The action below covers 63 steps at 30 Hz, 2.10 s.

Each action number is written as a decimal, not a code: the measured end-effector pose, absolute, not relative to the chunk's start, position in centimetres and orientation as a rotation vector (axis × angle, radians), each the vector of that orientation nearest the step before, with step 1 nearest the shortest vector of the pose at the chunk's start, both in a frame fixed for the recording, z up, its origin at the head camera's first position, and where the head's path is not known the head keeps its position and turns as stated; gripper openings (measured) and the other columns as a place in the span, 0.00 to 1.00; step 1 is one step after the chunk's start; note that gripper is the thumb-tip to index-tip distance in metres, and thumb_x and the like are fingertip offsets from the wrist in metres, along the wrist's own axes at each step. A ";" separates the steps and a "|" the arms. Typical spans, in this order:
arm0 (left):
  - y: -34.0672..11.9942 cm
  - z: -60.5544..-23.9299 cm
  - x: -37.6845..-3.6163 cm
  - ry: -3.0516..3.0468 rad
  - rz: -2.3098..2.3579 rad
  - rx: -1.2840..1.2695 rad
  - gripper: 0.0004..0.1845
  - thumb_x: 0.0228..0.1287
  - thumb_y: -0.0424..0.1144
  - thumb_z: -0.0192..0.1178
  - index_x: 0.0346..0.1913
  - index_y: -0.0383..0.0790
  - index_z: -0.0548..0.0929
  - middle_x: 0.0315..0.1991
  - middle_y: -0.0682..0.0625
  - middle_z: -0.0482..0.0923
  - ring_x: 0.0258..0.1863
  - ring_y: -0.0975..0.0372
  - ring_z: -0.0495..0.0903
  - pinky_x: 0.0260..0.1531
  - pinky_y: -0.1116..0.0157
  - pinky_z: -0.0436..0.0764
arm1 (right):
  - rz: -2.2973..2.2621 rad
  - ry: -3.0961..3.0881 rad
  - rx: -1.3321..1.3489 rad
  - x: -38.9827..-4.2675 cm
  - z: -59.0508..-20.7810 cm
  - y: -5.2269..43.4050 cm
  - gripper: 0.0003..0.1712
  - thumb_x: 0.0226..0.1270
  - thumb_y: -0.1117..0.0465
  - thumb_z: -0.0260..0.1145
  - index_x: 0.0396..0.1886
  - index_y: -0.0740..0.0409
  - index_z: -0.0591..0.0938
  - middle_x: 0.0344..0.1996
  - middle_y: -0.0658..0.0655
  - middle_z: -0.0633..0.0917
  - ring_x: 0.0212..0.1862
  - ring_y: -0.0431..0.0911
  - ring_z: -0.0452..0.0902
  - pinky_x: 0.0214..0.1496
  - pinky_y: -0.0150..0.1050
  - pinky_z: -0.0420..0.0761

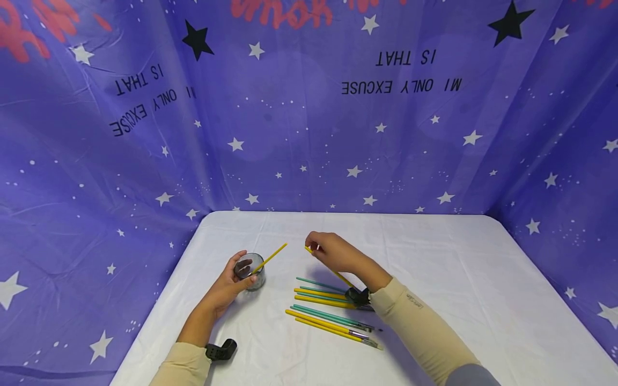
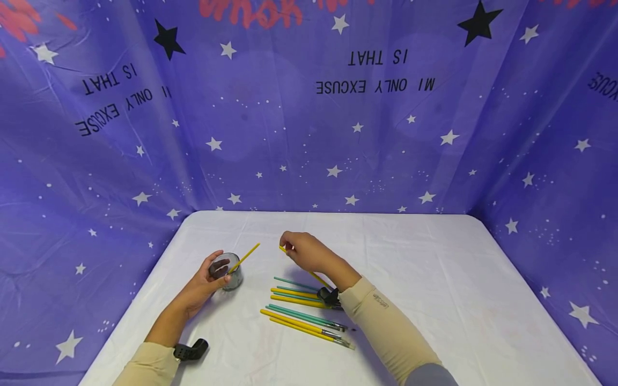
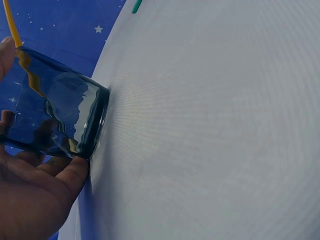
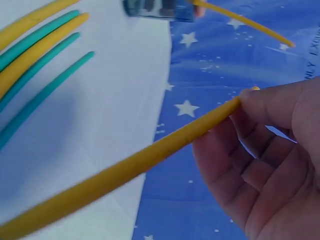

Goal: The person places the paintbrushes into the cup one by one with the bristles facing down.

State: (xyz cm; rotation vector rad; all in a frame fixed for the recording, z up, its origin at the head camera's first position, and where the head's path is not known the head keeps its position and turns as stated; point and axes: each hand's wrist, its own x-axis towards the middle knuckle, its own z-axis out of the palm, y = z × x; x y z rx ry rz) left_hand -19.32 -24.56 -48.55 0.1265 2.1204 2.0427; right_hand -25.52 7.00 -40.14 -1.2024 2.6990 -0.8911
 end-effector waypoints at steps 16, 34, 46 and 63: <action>-24.6 -48.7 -19.3 2.128 2.058 0.142 0.45 0.67 0.27 0.62 0.78 0.41 0.44 0.73 0.33 0.54 0.72 0.44 0.56 0.52 0.76 0.70 | -1.433 2.746 -1.089 -23.3 -38.0 7.9 0.08 0.72 0.69 0.61 0.47 0.57 0.76 0.35 0.53 0.82 0.39 0.43 0.79 0.38 0.39 0.80; -24.8 -48.7 -19.2 2.130 2.046 0.117 0.46 0.67 0.28 0.62 0.78 0.42 0.44 0.74 0.34 0.54 0.73 0.45 0.55 0.52 0.76 0.70 | -2.362 2.209 -0.817 -22.1 -39.9 5.3 0.10 0.73 0.77 0.55 0.50 0.71 0.68 0.43 0.71 0.75 0.44 0.53 0.78 0.47 0.48 0.83; -24.9 -48.8 -19.2 2.139 2.027 0.116 0.46 0.68 0.30 0.62 0.78 0.43 0.44 0.75 0.35 0.52 0.74 0.45 0.52 0.56 0.72 0.69 | -2.688 2.014 -0.909 -21.0 -39.8 2.9 0.12 0.75 0.71 0.56 0.51 0.72 0.65 0.43 0.66 0.74 0.44 0.50 0.79 0.47 0.43 0.83; -24.6 -48.7 -19.4 2.126 2.048 0.119 0.45 0.67 0.29 0.62 0.78 0.42 0.45 0.74 0.34 0.54 0.72 0.43 0.56 0.51 0.75 0.70 | -2.644 2.024 -0.877 -20.3 -41.9 -0.9 0.10 0.76 0.73 0.54 0.51 0.72 0.65 0.45 0.73 0.72 0.49 0.63 0.75 0.51 0.48 0.81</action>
